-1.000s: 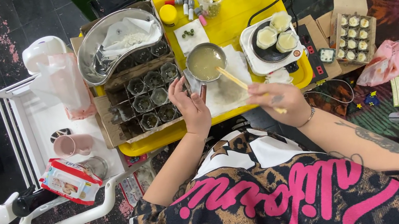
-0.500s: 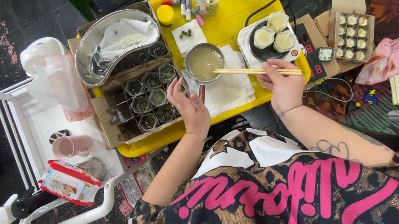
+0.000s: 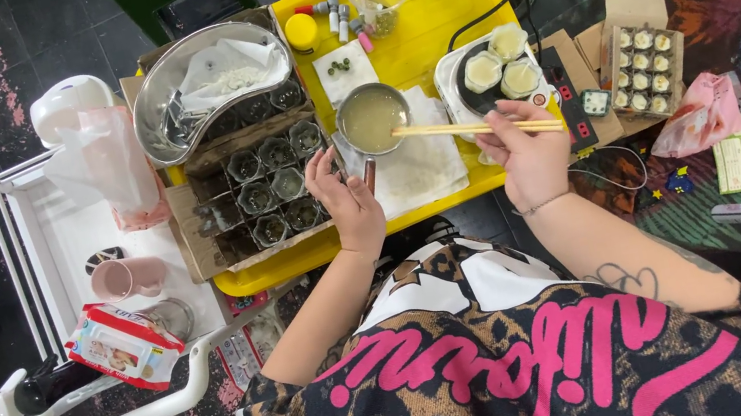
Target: Pouring liquid wax into small glass containers using a brush and chopsticks.
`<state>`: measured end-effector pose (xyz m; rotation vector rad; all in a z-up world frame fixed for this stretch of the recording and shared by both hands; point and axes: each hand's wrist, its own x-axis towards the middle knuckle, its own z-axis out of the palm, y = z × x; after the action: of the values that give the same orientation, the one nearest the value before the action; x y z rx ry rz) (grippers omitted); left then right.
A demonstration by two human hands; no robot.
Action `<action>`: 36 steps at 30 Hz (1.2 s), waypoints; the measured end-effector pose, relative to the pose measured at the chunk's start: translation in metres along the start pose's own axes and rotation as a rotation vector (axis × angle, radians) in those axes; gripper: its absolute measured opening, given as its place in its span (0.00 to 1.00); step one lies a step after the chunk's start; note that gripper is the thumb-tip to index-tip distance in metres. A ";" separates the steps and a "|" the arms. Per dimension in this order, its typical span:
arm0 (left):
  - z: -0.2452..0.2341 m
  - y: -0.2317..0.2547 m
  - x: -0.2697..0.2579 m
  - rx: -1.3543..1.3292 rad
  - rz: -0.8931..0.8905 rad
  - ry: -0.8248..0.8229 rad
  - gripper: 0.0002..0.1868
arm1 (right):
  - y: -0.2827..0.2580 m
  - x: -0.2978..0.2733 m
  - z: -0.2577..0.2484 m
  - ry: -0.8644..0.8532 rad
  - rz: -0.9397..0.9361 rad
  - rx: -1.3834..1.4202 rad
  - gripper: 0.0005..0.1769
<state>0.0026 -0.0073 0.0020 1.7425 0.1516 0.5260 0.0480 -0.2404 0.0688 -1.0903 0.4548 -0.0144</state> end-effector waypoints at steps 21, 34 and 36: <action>-0.014 0.032 0.015 0.392 0.133 -0.001 0.20 | -0.043 -0.006 -0.003 -0.038 -0.114 0.087 0.05; 0.087 0.129 0.105 0.554 0.313 -0.436 0.17 | -0.137 0.018 -0.083 0.117 -0.316 0.188 0.07; 0.115 0.121 0.128 0.578 0.327 -0.651 0.20 | -0.140 0.023 -0.087 0.119 -0.282 0.204 0.07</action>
<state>0.1436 -0.0912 0.1345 2.4364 -0.4953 0.1172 0.0670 -0.3863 0.1478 -0.9477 0.3938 -0.3683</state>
